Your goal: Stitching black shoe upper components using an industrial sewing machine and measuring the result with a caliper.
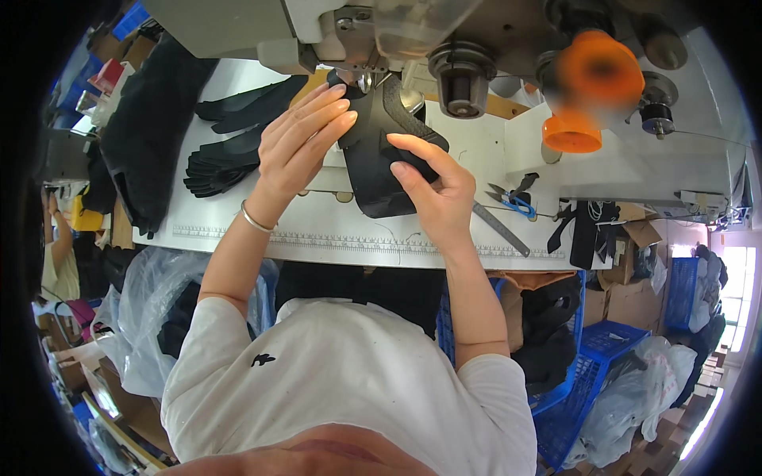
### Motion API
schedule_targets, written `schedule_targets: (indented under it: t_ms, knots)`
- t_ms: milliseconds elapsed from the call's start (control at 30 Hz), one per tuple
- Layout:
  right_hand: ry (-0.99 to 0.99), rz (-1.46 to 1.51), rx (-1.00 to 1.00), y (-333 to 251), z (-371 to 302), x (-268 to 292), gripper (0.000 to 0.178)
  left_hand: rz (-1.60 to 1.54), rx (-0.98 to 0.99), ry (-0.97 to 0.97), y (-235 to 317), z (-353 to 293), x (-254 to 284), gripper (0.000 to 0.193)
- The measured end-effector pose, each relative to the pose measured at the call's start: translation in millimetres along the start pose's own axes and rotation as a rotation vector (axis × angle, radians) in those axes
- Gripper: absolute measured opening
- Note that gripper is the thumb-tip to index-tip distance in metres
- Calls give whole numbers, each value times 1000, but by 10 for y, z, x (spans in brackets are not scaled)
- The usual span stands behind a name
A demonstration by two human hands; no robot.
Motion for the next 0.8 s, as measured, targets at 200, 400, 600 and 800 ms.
schedule_targets:
  t_ms: [200, 400, 600, 800]
  knots:
    - [5, 23, -33, 12, 44, 2, 29, 4, -41, -9, -2, 10, 12, 22]
    - [8, 2, -56, 9, 61, -4, 27, -38, -33, -36, -37, 14, 54, 23]
    - [9, 17, -88, 20, 79, -9, 24, -43, -68, -27, -45, 14, 49, 22]
    - [12, 18, -68, -4, 92, -23, 23, -25, -109, -50, -74, 40, 46, 22]
Point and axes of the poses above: each hand's wrist, its own z-axis towards the middle knuckle, its own x-axis out of the back of the hand, y = z × x, the point moved 4 cm from there along z, towards the middle knuckle, and after that the axes turned 8 degrees about -x, right-handed, at the moved point
